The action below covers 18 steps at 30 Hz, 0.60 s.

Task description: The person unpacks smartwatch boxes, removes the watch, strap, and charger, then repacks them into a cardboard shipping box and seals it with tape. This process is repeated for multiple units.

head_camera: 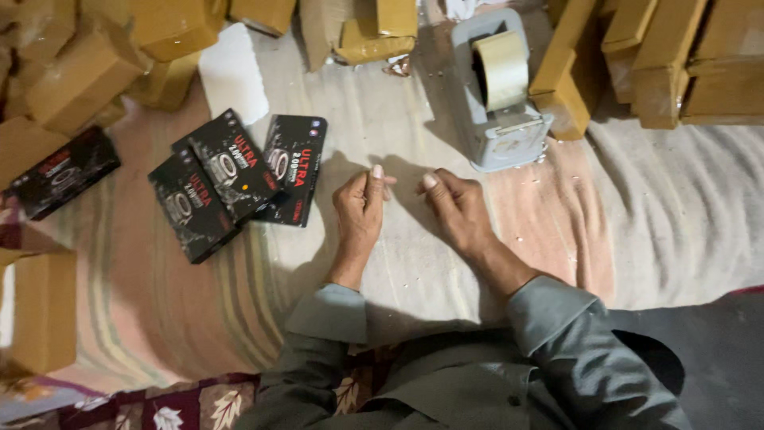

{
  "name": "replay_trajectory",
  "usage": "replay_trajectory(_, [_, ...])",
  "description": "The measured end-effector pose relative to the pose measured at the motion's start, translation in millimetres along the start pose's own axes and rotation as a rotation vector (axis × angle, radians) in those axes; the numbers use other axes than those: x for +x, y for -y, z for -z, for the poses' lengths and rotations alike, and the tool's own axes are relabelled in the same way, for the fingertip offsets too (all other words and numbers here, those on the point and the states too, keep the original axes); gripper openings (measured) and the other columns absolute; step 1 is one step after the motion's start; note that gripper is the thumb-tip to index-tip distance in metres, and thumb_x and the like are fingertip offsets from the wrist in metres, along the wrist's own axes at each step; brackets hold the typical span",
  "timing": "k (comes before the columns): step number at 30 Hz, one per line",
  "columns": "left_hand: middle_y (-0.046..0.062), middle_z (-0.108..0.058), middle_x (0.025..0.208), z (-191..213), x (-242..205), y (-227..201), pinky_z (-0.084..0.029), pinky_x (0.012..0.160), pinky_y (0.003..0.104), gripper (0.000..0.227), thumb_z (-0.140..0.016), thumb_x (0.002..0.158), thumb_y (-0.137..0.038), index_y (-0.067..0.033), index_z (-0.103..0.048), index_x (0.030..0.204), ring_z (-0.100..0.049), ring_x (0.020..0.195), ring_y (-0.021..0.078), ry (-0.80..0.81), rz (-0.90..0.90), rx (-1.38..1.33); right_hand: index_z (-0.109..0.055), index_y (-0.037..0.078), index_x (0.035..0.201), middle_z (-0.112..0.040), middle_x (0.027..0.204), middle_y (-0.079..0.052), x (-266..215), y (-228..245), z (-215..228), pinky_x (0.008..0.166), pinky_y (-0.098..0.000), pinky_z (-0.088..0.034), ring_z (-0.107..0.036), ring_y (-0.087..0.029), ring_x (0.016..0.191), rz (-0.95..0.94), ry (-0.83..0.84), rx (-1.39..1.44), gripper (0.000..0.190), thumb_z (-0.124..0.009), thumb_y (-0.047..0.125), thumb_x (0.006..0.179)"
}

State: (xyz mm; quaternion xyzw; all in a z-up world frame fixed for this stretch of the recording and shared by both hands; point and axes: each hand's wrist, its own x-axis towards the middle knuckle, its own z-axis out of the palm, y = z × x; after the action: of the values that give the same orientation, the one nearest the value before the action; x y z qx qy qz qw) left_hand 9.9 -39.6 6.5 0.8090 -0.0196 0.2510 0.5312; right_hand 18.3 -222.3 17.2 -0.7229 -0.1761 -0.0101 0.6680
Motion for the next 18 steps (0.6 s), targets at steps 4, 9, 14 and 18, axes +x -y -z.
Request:
replay_trajectory(4, [0.005,-0.065,0.068,-4.6,0.8,-6.9,-0.047,0.058,0.027,0.037,-0.058,0.11,-0.025,-0.0006,-0.069,0.084,-0.06,0.06,0.0104,0.011,-0.072,-0.029,-0.07,0.001,0.096,-0.056,0.061,0.001,-5.2,1.5,0.1,0.052,-0.0286,-0.043,-0.053,-0.008,0.055,0.021,0.024,-0.125,0.039,-0.051,0.033,0.108])
replay_trajectory(9, [0.009,-0.065,0.079,4.0,-0.7,-9.8,-0.047,0.066,0.037,0.017,-0.066,0.101,-0.013,-0.0011,-0.07,0.089,-0.059,0.069,0.022,-0.192,-0.249,0.282,-0.07,0.0,0.096,-0.056,0.061,-0.001,-2.5,7.4,0.5,0.052,-0.0291,-0.043,-0.051,-0.01,0.056,-0.014,0.016,-0.13,0.034,-0.055,0.028,0.107])
replay_trajectory(14, [0.009,-0.068,0.09,10.1,1.1,1.8,-0.05,0.075,0.04,0.006,-0.068,0.097,-0.007,-0.0031,-0.072,0.095,-0.062,0.08,0.0259,-0.269,-0.313,0.383,-0.071,-0.001,0.095,-0.056,0.061,-0.002,-1.5,7.3,-1.4,0.052,-0.0289,-0.043,-0.05,-0.01,0.056,-0.032,0.015,-0.13,0.032,-0.057,0.026,0.107])
replay_trajectory(18, [0.01,-0.067,0.087,2.9,3.0,10.6,-0.049,0.071,0.037,0.008,-0.069,0.096,-0.008,-0.0008,-0.07,0.094,-0.062,0.078,0.0239,-0.222,-0.258,0.311,-0.071,0.0,0.095,-0.058,0.062,-0.001,-1.9,6.3,-2.0,0.052,-0.0286,-0.044,-0.053,-0.009,0.056,-0.015,0.005,-0.137,0.033,-0.057,0.027,0.106])
